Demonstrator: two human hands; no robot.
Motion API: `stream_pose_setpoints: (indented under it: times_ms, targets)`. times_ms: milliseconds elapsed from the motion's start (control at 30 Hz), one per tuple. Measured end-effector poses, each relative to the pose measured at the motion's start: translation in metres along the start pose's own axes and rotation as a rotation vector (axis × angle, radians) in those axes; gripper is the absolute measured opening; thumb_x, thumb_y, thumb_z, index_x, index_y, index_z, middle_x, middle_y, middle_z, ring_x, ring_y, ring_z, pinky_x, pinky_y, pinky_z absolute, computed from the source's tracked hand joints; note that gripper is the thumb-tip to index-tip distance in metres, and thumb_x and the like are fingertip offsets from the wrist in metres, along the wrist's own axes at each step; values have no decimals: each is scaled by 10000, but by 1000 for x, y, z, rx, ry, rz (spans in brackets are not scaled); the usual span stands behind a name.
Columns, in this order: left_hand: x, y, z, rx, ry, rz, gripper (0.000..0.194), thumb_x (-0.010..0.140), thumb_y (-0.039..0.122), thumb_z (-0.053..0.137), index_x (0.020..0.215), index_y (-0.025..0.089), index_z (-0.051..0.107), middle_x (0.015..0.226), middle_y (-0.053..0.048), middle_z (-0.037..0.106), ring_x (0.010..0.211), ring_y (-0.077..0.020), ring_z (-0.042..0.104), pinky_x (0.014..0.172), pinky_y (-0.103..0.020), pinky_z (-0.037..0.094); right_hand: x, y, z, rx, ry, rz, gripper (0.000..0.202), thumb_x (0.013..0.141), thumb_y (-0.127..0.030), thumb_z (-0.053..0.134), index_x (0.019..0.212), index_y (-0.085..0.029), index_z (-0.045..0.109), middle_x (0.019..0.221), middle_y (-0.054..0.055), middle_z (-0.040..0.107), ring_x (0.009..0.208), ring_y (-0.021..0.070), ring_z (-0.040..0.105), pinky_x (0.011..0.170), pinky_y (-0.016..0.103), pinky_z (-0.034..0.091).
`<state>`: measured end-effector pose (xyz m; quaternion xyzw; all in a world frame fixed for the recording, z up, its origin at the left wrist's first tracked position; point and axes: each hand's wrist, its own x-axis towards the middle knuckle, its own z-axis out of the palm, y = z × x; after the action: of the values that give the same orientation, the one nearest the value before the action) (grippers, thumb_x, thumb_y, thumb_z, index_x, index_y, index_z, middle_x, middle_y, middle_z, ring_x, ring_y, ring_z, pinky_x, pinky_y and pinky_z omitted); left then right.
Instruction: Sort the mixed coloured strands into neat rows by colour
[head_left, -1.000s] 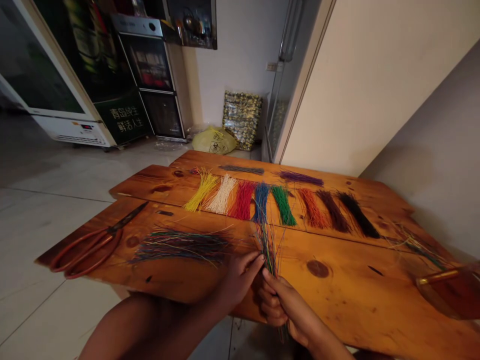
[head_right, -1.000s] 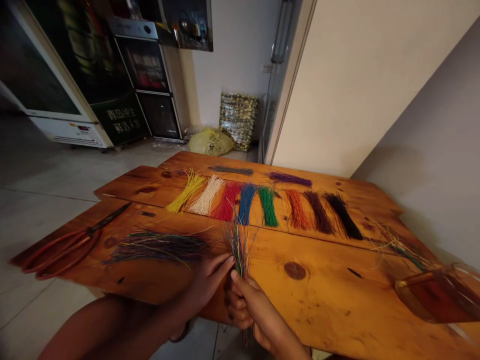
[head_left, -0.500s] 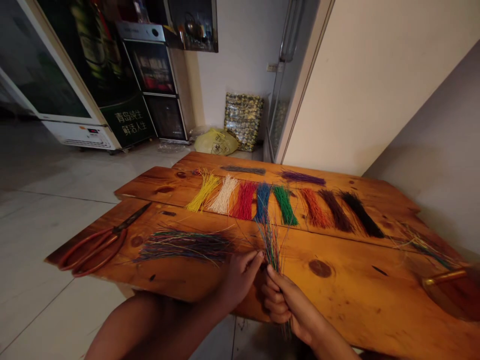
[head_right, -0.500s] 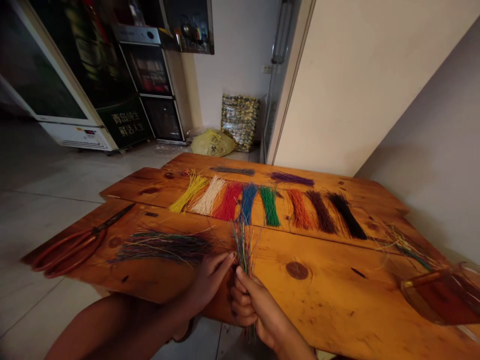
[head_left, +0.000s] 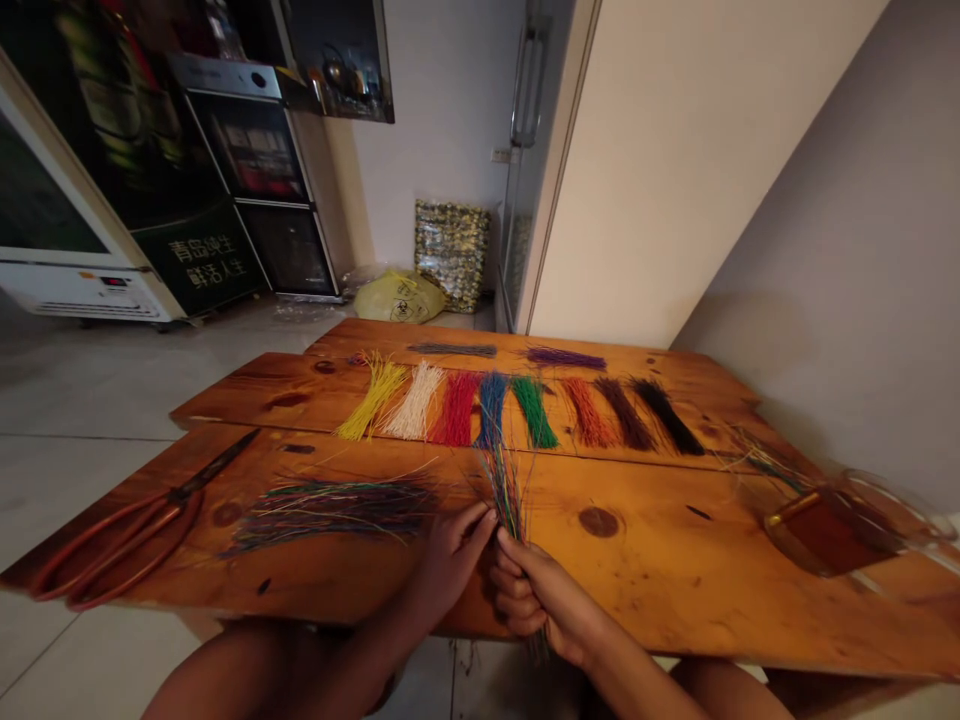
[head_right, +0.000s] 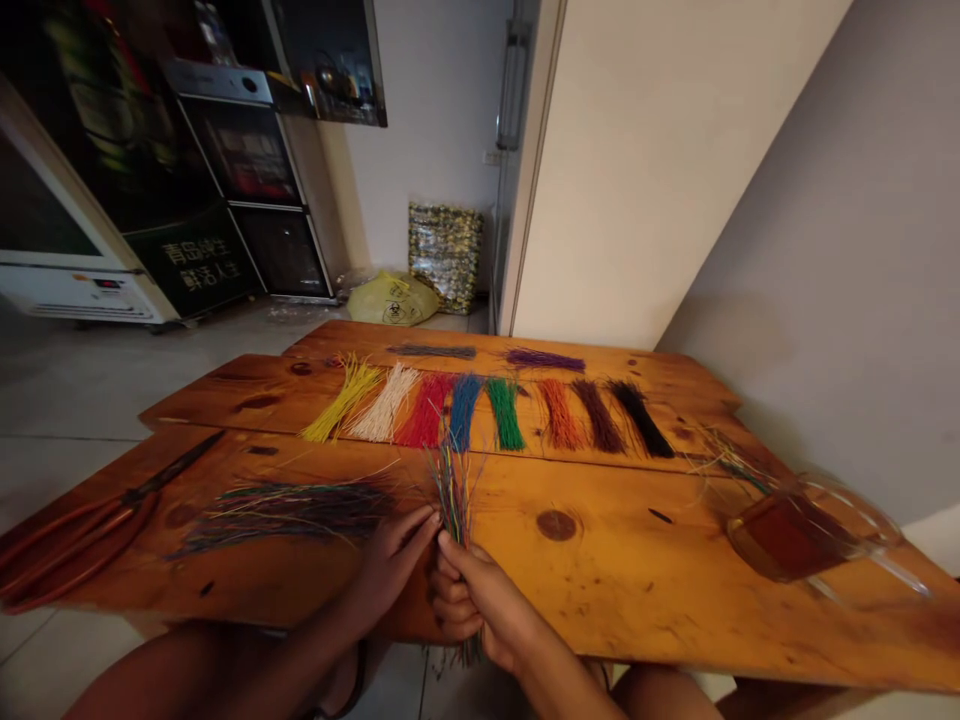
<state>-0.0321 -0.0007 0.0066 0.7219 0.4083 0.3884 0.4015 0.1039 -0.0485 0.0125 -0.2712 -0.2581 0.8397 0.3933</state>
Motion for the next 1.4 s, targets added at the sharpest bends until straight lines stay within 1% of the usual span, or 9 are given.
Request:
stream_pose_setpoints:
  times_ms: [300, 467, 600, 800, 933, 1000, 1067, 1200, 1400]
  targets:
    - [-4, 4, -1, 69, 4, 35, 289, 879, 335, 406, 755, 169, 608, 694, -8, 633, 656, -141, 567, 638, -222, 415, -3, -1, 4, -43, 40, -13, 404, 805, -507, 535, 638, -199, 335, 458, -121, 194, 353, 14, 88, 320, 153, 30]
    - [-5, 4, 0, 107, -16, 39, 281, 880, 323, 410, 776, 172, 623, 696, -10, 650, 636, -139, 581, 618, -222, 419, -4, -2, 1, -59, 36, -28, 394, 812, -504, 526, 643, -199, 341, 452, -123, 186, 352, 18, 87, 322, 157, 31]
    - [-5, 8, -2, 60, -45, 42, 273, 884, 313, 407, 936, 190, 645, 882, -29, 690, 809, -157, 625, 737, -229, 446, -1, -4, -4, -22, 8, -22, 394, 812, -497, 531, 641, -200, 337, 444, -124, 194, 345, 17, 92, 317, 153, 32]
    - [-4, 11, -2, 64, -50, 0, 327, 881, 345, 404, 1064, 199, 632, 1021, -53, 681, 912, -179, 625, 821, -262, 461, 1, -5, -8, 17, -15, 6, 397, 798, -508, 545, 647, -197, 351, 443, -125, 206, 342, 11, 77, 310, 146, 29]
    - [-5, 7, 1, 87, -72, -34, 365, 879, 364, 408, 1159, 212, 587, 1141, -64, 632, 1027, -194, 586, 927, -308, 422, -2, -13, -13, -8, 3, 5, 404, 787, -517, 556, 649, -197, 353, 445, -125, 204, 344, 10, 86, 314, 146, 31]
    - [-4, 5, 2, 77, -96, -29, 384, 878, 364, 419, 1212, 226, 547, 1175, -65, 611, 1077, -197, 556, 966, -328, 393, -2, -21, -17, -37, 45, -7, 431, 771, -530, 569, 628, -197, 335, 440, -126, 200, 343, 8, 84, 316, 148, 24]
    - [-3, 5, 3, 41, -136, -30, 405, 883, 364, 414, 1259, 241, 501, 1136, -63, 629, 1043, -192, 569, 951, -333, 405, 1, -29, -22, -59, 114, -25, 470, 749, -553, 581, 603, -198, 309, 431, -128, 193, 342, 6, 77, 317, 152, 15]
    - [0, 4, 3, -64, -213, -80, 401, 893, 374, 396, 1263, 253, 490, 975, -46, 667, 852, -167, 610, 825, -297, 468, 9, -36, -28, -41, 221, -83, 493, 734, -571, 586, 592, -198, 296, 430, -129, 193, 345, 3, 63, 319, 153, 14]
    - [3, -10, 6, -179, -240, -146, 408, 885, 400, 400, 1232, 213, 507, 879, -47, 645, 755, -151, 605, 762, -282, 475, 7, -30, -26, 70, 215, -201, 476, 746, -534, 601, 602, -197, 297, 440, -129, 199, 344, 1, 65, 317, 147, 29]
